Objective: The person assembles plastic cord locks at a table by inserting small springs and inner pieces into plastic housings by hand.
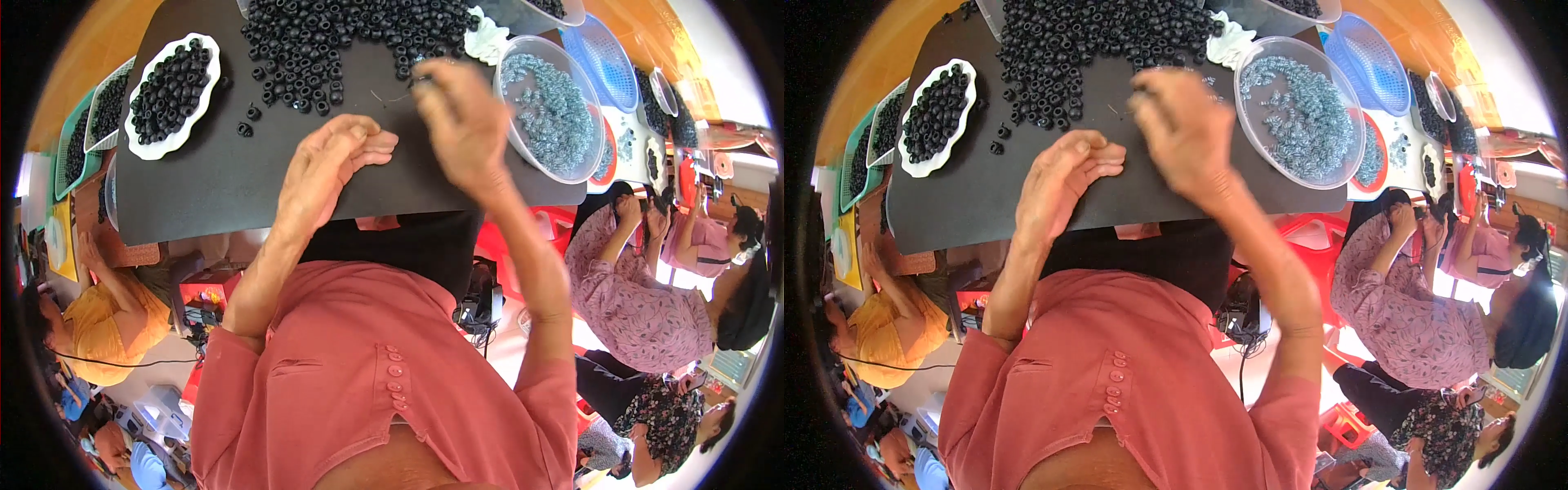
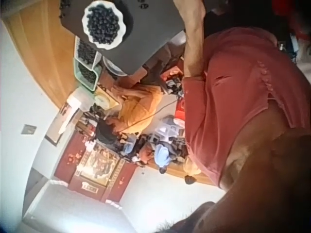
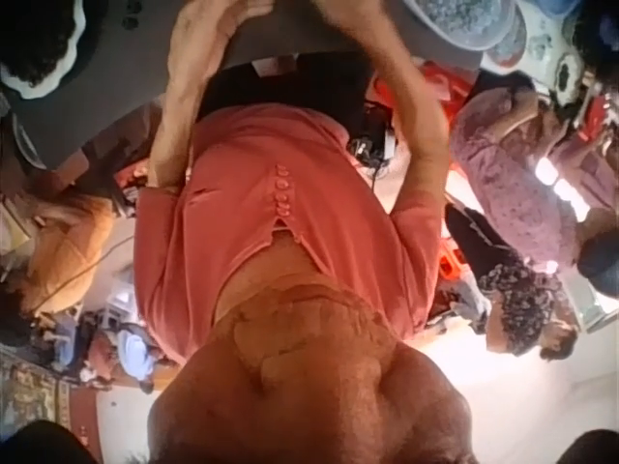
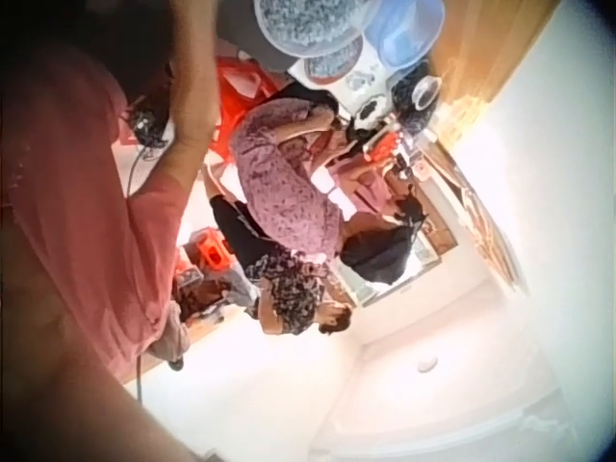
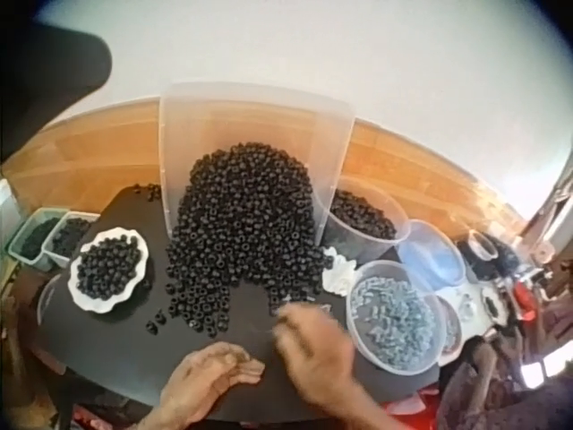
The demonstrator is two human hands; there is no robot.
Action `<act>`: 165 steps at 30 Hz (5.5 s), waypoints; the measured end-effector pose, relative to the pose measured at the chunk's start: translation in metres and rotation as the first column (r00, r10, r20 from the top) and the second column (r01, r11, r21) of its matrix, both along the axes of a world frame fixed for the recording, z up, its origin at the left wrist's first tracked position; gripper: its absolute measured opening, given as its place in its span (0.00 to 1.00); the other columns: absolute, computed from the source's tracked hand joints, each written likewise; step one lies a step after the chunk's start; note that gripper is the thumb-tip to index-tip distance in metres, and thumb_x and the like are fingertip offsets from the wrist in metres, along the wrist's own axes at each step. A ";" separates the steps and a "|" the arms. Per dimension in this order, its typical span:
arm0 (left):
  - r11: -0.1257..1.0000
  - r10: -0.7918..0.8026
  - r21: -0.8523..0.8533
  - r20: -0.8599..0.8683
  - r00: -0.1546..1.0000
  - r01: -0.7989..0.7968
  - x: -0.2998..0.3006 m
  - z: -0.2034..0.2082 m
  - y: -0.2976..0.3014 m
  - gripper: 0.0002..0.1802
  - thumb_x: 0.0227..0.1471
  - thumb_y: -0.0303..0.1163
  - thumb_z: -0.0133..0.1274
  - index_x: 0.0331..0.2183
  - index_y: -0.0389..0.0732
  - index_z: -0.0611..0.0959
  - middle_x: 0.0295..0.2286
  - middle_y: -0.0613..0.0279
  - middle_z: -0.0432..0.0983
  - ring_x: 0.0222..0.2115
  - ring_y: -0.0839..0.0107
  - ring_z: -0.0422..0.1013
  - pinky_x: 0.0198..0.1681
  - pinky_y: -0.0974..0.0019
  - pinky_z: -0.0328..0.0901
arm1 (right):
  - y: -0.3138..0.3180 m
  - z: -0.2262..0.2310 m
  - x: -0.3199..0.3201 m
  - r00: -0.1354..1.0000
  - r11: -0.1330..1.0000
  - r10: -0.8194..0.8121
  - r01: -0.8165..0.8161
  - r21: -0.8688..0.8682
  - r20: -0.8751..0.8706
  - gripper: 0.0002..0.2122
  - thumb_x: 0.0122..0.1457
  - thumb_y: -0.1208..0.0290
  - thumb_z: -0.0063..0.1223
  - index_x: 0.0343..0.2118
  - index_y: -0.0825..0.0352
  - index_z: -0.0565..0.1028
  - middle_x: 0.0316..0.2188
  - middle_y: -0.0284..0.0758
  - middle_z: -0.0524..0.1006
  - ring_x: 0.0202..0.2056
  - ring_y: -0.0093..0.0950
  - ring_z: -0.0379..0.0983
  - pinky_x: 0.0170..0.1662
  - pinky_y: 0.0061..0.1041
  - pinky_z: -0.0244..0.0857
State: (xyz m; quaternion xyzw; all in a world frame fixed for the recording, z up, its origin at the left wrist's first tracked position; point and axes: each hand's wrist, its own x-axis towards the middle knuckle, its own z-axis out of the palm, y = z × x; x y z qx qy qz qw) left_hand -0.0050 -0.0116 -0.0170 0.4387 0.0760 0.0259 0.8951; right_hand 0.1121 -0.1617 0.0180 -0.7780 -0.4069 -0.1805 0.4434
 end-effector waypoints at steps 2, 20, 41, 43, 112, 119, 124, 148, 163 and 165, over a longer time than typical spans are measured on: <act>0.998 0.032 0.059 0.022 0.999 -0.033 -0.002 -0.001 -0.007 0.12 0.58 0.30 0.45 0.39 0.31 0.76 0.35 0.52 0.76 0.38 0.67 0.73 0.47 0.64 0.67 | -0.016 0.028 0.044 0.985 0.985 -0.168 0.167 0.033 0.041 0.09 0.52 0.74 0.59 0.36 0.66 0.77 0.29 0.38 0.79 0.28 0.26 0.75 0.34 0.24 0.68; 0.933 0.085 0.350 0.030 0.996 -0.090 -0.004 0.003 -0.020 0.07 0.57 0.24 0.44 0.36 0.35 0.76 0.32 0.60 0.77 0.34 0.77 0.70 0.43 0.71 0.66 | 0.024 -0.015 0.083 0.984 0.909 0.152 -0.102 -0.404 0.095 0.07 0.50 0.72 0.55 0.32 0.67 0.78 0.27 0.41 0.76 0.30 0.40 0.74 0.37 0.36 0.68; 0.924 0.082 0.371 0.043 0.996 -0.092 -0.005 0.002 -0.019 0.07 0.57 0.27 0.45 0.35 0.36 0.77 0.31 0.62 0.77 0.34 0.78 0.69 0.41 0.72 0.65 | 0.028 -0.002 0.061 0.975 0.965 0.167 -0.192 -0.178 -0.145 0.06 0.50 0.78 0.54 0.32 0.67 0.79 0.26 0.38 0.77 0.25 0.31 0.74 0.30 0.26 0.68; 0.917 0.073 0.392 0.016 0.997 -0.073 -0.005 0.004 -0.019 0.07 0.57 0.27 0.46 0.35 0.36 0.77 0.31 0.62 0.77 0.34 0.79 0.69 0.40 0.72 0.65 | 0.042 -0.005 0.068 0.972 0.944 0.223 -0.235 -0.234 -0.074 0.07 0.50 0.76 0.53 0.33 0.66 0.78 0.27 0.38 0.77 0.27 0.35 0.74 0.33 0.28 0.68; 0.702 0.189 0.683 0.093 0.978 -0.201 -0.010 0.019 0.032 0.10 0.54 0.25 0.50 0.40 0.36 0.75 0.28 0.62 0.78 0.28 0.78 0.72 0.34 0.75 0.66 | -0.016 0.012 -0.010 0.838 0.925 0.034 -0.232 -0.300 -0.545 0.06 0.42 0.81 0.55 0.23 0.69 0.69 0.16 0.35 0.71 0.18 0.22 0.68 0.24 0.22 0.64; 0.939 0.094 0.329 0.027 0.995 -0.097 -0.004 0.001 0.007 0.10 0.55 0.21 0.47 0.42 0.34 0.74 0.30 0.58 0.78 0.31 0.76 0.73 0.36 0.74 0.68 | 0.035 -0.029 0.013 0.997 0.972 0.037 -0.053 -0.230 -0.074 0.06 0.46 0.78 0.57 0.26 0.69 0.71 0.21 0.37 0.73 0.20 0.28 0.70 0.25 0.26 0.65; 0.909 0.107 0.406 0.001 0.994 -0.098 -0.009 0.006 0.004 0.09 0.54 0.22 0.48 0.40 0.35 0.75 0.28 0.60 0.78 0.30 0.79 0.72 0.36 0.74 0.67 | 0.028 -0.007 0.033 0.990 0.983 -0.038 0.013 -0.182 -0.134 0.04 0.50 0.73 0.56 0.28 0.66 0.76 0.23 0.39 0.76 0.25 0.39 0.75 0.29 0.33 0.68; 0.896 0.120 0.433 -0.016 0.993 -0.102 -0.009 0.008 0.000 0.09 0.55 0.23 0.47 0.39 0.35 0.75 0.28 0.62 0.77 0.30 0.79 0.71 0.36 0.74 0.67 | 0.032 -0.016 0.081 0.999 0.807 -0.046 0.039 -0.589 0.003 0.11 0.48 0.65 0.54 0.33 0.64 0.77 0.30 0.38 0.79 0.34 0.37 0.76 0.37 0.42 0.64; 0.940 0.153 0.308 0.008 0.988 -0.148 -0.004 0.004 0.004 0.10 0.55 0.23 0.47 0.40 0.30 0.74 0.29 0.55 0.78 0.31 0.75 0.74 0.36 0.72 0.69 | 0.027 0.000 -0.002 0.648 0.933 0.359 -0.237 0.270 -0.672 0.05 0.53 0.80 0.53 0.33 0.69 0.77 0.28 0.33 0.80 0.32 0.18 0.76 0.37 0.16 0.69; 0.940 0.157 0.305 0.005 0.988 -0.151 -0.003 0.006 0.003 0.10 0.55 0.23 0.47 0.40 0.30 0.73 0.28 0.55 0.78 0.31 0.75 0.74 0.35 0.72 0.69 | 0.027 -0.006 -0.016 0.631 0.930 0.367 -0.231 0.286 -0.684 0.05 0.54 0.81 0.52 0.34 0.71 0.76 0.26 0.33 0.79 0.30 0.18 0.76 0.35 0.17 0.69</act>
